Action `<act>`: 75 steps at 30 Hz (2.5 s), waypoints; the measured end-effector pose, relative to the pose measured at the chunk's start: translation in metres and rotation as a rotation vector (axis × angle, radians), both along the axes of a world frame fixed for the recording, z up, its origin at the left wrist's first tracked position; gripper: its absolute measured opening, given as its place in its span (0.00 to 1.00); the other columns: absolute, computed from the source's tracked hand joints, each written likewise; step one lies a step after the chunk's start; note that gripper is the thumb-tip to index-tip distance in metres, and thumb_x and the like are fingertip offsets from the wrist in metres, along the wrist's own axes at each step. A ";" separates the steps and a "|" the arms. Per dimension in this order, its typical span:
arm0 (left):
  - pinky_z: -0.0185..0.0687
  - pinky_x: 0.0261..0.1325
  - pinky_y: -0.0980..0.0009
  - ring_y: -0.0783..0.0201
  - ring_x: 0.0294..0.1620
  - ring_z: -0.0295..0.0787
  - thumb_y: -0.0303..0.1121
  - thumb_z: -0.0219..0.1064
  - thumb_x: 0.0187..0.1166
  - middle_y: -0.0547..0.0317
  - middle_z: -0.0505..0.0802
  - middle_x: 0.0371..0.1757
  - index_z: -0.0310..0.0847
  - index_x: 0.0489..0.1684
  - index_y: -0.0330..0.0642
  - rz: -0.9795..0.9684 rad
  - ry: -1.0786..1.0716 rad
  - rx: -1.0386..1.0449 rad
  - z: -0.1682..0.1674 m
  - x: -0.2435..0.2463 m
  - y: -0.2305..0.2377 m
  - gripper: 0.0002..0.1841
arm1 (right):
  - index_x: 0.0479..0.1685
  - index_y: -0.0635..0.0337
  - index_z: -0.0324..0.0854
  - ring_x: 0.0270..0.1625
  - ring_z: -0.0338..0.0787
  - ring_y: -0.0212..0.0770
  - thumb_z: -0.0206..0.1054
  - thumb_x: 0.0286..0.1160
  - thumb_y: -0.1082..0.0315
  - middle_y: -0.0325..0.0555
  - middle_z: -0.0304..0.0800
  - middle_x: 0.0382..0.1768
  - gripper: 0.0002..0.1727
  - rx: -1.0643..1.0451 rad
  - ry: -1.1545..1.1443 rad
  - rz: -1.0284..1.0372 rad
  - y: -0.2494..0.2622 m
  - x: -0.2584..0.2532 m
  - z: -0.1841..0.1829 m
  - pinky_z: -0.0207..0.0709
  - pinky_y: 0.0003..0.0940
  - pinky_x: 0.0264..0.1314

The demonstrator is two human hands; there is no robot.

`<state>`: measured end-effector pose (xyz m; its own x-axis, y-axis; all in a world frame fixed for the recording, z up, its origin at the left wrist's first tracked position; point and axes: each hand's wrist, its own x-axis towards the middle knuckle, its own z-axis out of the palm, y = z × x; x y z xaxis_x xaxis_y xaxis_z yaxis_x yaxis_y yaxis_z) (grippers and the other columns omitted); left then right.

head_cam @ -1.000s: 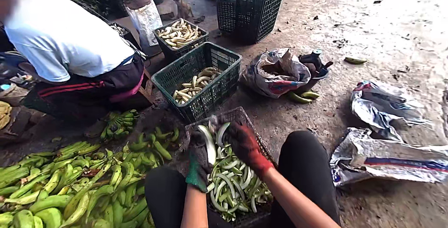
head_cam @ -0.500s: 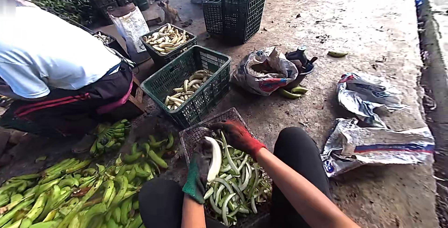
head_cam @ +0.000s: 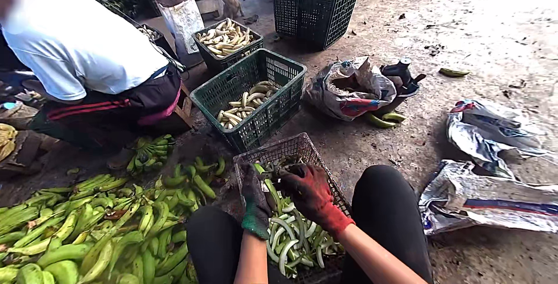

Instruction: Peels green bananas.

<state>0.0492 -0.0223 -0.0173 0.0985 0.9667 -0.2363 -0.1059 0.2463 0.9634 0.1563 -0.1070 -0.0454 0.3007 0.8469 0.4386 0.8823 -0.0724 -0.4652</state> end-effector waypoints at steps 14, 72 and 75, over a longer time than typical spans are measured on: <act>0.82 0.18 0.77 0.70 0.16 0.84 0.44 0.36 0.94 0.58 0.86 0.22 0.78 0.43 0.38 -0.202 -0.686 -0.364 -0.015 -0.029 0.039 0.25 | 0.63 0.29 0.90 0.52 0.92 0.59 0.70 0.67 0.54 0.53 0.93 0.49 0.21 0.111 0.055 0.150 -0.027 -0.030 -0.027 0.81 0.64 0.56; 0.43 0.86 0.30 0.34 0.91 0.50 0.38 0.60 0.81 0.41 0.64 0.90 0.55 0.93 0.53 -0.350 1.482 -0.226 -0.221 -0.314 -0.009 0.36 | 0.67 0.28 0.86 0.37 0.93 0.31 0.54 0.81 0.33 0.31 0.97 0.43 0.26 -0.310 1.794 0.356 -0.009 0.004 -0.081 0.88 0.32 0.40; 0.34 0.87 0.28 0.33 0.94 0.40 0.28 0.64 0.76 0.35 0.52 0.94 0.47 0.95 0.53 -0.253 1.626 -0.323 -0.240 -0.325 0.026 0.43 | 0.67 0.33 0.87 0.37 0.93 0.31 0.57 0.82 0.36 0.33 0.96 0.42 0.25 -0.318 1.807 0.333 -0.015 0.008 -0.080 0.88 0.31 0.38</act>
<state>-0.2757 0.0037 -0.2577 -0.2961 0.8606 -0.4144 0.9529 0.2960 -0.0663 0.1638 -0.1217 -0.1251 -0.0120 0.9370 -0.3492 -0.6081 -0.2841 -0.7413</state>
